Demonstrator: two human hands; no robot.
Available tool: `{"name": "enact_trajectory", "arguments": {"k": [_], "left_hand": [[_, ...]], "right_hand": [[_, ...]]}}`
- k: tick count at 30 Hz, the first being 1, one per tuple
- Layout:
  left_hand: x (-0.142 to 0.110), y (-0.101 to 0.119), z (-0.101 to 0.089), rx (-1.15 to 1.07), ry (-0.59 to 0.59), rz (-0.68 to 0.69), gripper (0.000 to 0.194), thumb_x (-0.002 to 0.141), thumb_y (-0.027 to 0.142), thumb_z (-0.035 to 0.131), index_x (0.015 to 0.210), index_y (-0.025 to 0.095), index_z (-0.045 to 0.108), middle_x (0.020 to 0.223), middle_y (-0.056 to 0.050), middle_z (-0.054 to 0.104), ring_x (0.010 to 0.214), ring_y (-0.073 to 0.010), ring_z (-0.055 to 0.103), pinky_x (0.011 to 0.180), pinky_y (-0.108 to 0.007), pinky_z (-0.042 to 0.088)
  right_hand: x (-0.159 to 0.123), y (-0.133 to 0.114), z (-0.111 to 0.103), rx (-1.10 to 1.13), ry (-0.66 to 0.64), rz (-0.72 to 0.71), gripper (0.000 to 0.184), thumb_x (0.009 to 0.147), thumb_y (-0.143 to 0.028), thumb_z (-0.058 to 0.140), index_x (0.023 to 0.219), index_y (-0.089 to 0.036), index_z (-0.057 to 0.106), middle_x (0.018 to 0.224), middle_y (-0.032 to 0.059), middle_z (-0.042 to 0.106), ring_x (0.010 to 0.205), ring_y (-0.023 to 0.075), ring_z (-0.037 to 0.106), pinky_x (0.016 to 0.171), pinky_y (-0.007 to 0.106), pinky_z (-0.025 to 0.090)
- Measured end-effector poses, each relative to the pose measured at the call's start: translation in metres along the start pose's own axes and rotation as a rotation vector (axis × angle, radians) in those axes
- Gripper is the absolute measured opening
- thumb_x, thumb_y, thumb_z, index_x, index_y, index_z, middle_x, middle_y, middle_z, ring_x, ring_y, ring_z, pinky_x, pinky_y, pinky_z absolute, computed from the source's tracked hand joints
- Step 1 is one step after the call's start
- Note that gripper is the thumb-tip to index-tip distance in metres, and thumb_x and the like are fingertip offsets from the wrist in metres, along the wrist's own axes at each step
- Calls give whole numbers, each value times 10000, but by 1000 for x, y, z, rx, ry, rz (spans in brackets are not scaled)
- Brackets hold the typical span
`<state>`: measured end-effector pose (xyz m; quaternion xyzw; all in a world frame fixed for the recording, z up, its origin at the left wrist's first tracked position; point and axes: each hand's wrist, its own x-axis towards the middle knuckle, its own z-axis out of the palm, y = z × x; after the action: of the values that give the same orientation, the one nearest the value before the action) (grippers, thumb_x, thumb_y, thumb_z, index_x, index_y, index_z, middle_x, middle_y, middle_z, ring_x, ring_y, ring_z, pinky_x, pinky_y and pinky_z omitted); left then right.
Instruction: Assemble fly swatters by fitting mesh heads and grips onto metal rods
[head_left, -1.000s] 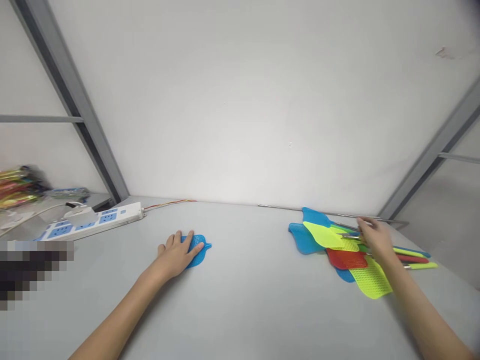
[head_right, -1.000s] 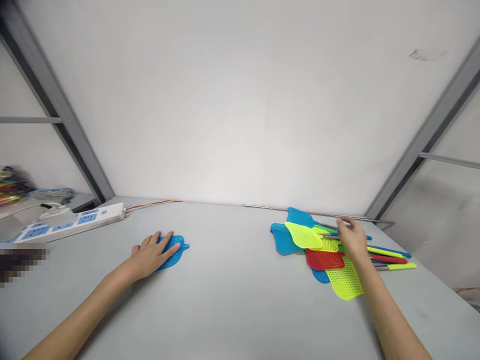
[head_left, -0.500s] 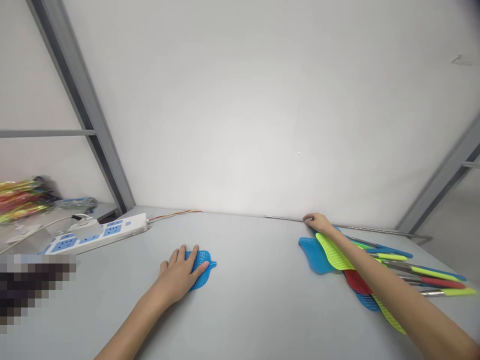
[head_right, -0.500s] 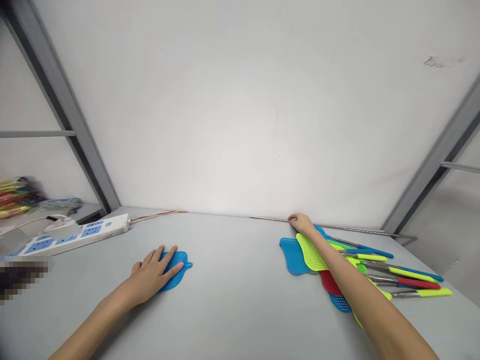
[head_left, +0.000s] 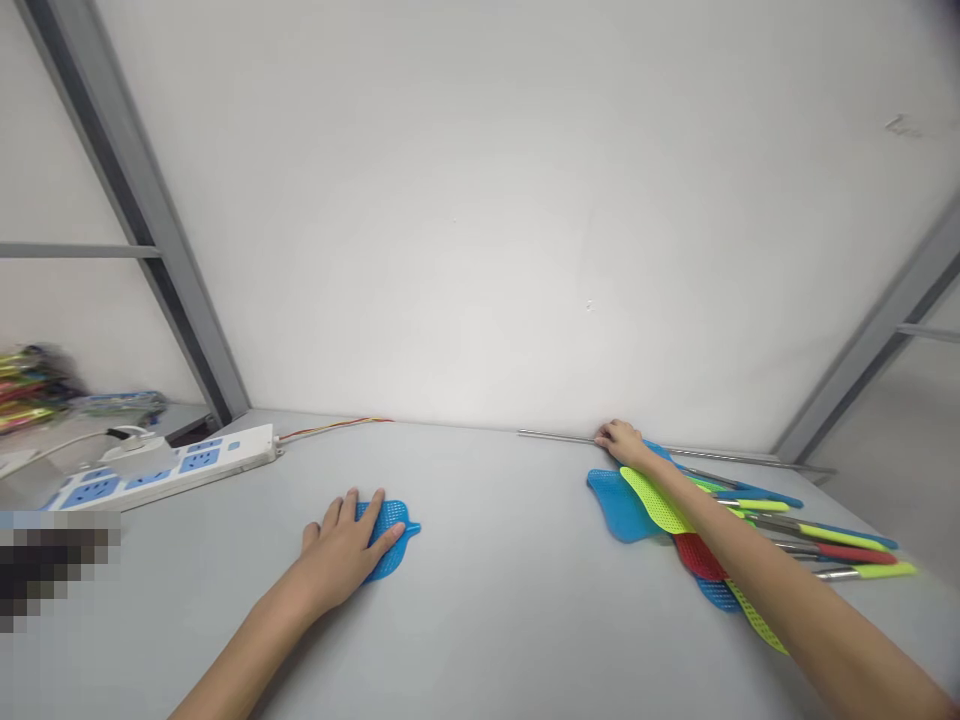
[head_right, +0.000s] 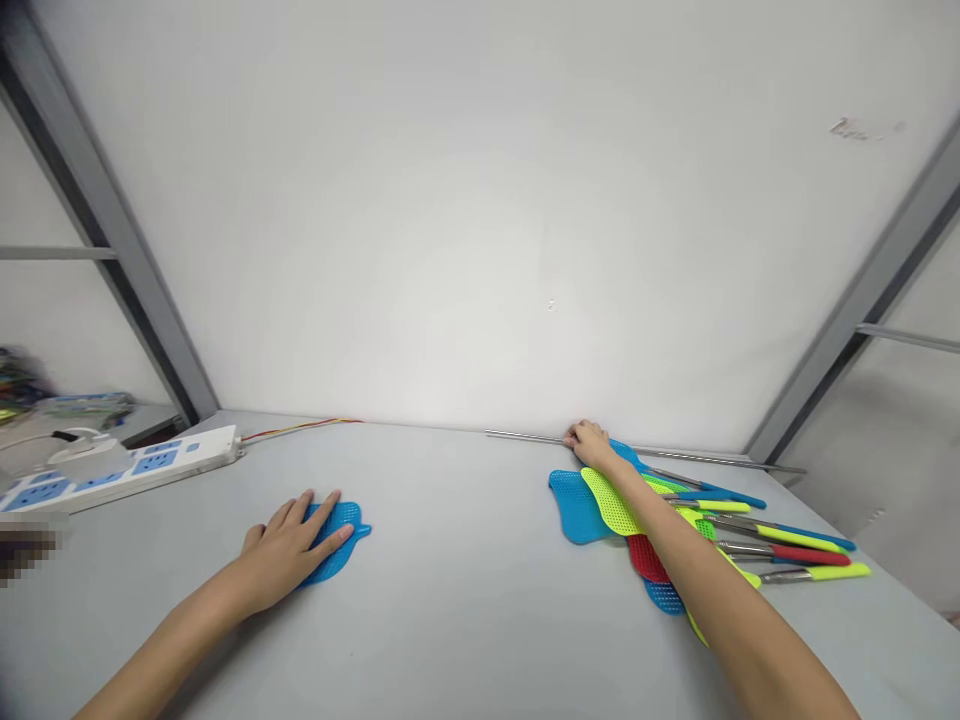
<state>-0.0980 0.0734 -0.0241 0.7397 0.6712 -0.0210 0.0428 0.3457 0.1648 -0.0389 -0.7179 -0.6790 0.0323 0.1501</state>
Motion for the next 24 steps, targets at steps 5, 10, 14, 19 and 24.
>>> {"name": "enact_trajectory", "arguments": {"k": [5,10,14,19,24], "left_hand": [[2,-3,4,-17,8,13,596,786,460,260,1303,177,168,1331,-193,179,1206,-332,154,866,-470,218],[3,-5,5,-10,3,11,595,786,460,264,1304,185,164,1333,-184,179,1210,-325,141,872,-466,212],[2,-3,3,-8,-18,0,594,790,460,246,1306,178,159,1335,-184,169,1211,-327,137,874,-469,206],[0,0,-2,-29,-29,-18,604,788,480,237,1306,178,159,1336,-185,164,1213,-320,139,885,-466,195],[2,-3,1,-26,-11,-12,596,786,469,258,1303,186,173,1334,-186,173,1208,-330,146,877,-473,201]], "right_hand": [[0,-12,-16,105,116,-125,199,817,-263,375,866,-142,526,798,25,588,721,128,524,762,339,360],[-1,-34,-33,235,237,-295,231,792,-199,302,936,-158,479,730,24,574,679,132,504,653,250,370],[-3,-57,-43,281,354,-407,316,761,-120,280,999,-152,486,811,47,532,713,133,485,677,250,365],[-11,-92,-62,265,388,-565,445,673,3,274,996,-152,538,705,33,478,680,135,450,675,248,359],[-34,-133,-81,211,338,-706,494,653,35,299,1018,-188,548,750,41,500,740,145,440,712,254,342]]}}
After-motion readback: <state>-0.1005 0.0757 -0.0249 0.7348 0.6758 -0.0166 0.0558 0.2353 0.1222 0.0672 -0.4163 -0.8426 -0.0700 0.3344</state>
